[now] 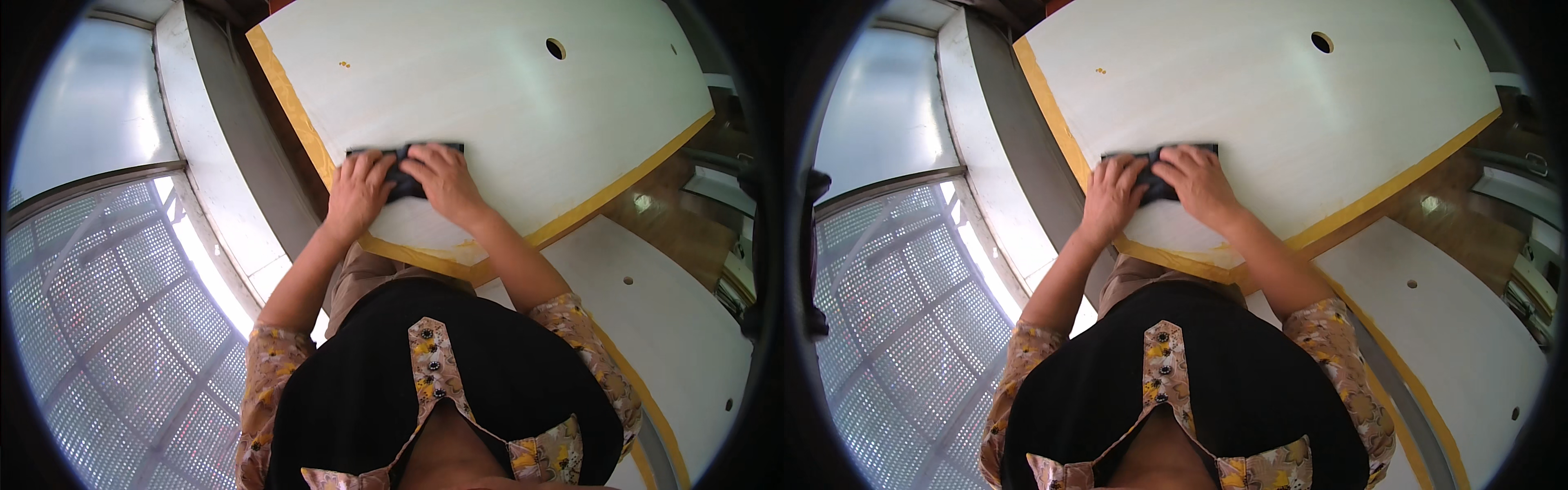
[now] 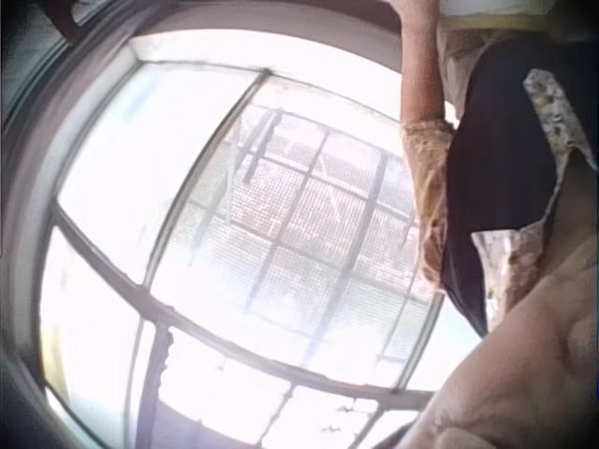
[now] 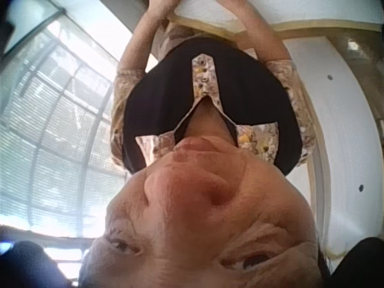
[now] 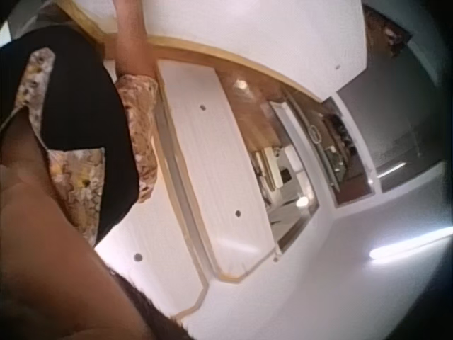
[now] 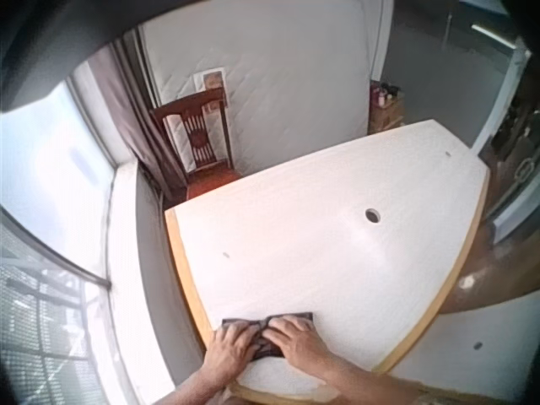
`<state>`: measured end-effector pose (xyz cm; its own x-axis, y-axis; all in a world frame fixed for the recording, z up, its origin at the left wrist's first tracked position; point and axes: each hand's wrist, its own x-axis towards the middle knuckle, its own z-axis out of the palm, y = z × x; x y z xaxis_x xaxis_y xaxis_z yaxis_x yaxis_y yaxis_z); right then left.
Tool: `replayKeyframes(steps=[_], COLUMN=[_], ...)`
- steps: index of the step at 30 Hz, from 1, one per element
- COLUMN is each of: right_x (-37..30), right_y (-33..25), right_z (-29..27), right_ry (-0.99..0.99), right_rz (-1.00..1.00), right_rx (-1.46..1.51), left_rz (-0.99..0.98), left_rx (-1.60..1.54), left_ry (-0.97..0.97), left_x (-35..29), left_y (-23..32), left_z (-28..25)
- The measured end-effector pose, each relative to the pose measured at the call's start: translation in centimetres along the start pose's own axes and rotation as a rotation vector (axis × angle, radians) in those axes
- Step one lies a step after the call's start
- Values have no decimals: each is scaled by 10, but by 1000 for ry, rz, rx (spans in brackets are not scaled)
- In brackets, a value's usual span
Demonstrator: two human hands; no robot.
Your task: The person sands the surface and edges of a white-painted wooden board using a sanding block. They move the block back and forth across the flat surface and along the perimeter, working methodically around the board.
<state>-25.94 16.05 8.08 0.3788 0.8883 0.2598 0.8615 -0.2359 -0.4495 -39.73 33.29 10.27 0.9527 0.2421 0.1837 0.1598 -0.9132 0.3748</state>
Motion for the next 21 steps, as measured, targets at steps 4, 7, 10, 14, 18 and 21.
replayKeyframes(steps=[4, 7, 10, 14, 18, 21], right_x=[62, 97, 116, 124, 124, 124], right_y=[37, 55, 57, 43, 31, 31], right_z=[2, 1, -1, -8, -22, -32], right_ry=[144, 200, 218, 193, 180, 186], right_rz=[87, 210, 216, 122, 136, 170], right_rx=[-42, -77, -94, -58, -19, -22], left_rz=[9, 100, 24, -68, 50, 144], left_rx=[-101, -234, -296, -255, -202, -210], left_ry=[80, 102, 86, 155, 100, 43], left_x=[66, 105, 129, 146, 166, 184], left_y=[-24, -45, -71, -100, -118, -121], left_z=[5, -1, -15, -34, -48, -51])
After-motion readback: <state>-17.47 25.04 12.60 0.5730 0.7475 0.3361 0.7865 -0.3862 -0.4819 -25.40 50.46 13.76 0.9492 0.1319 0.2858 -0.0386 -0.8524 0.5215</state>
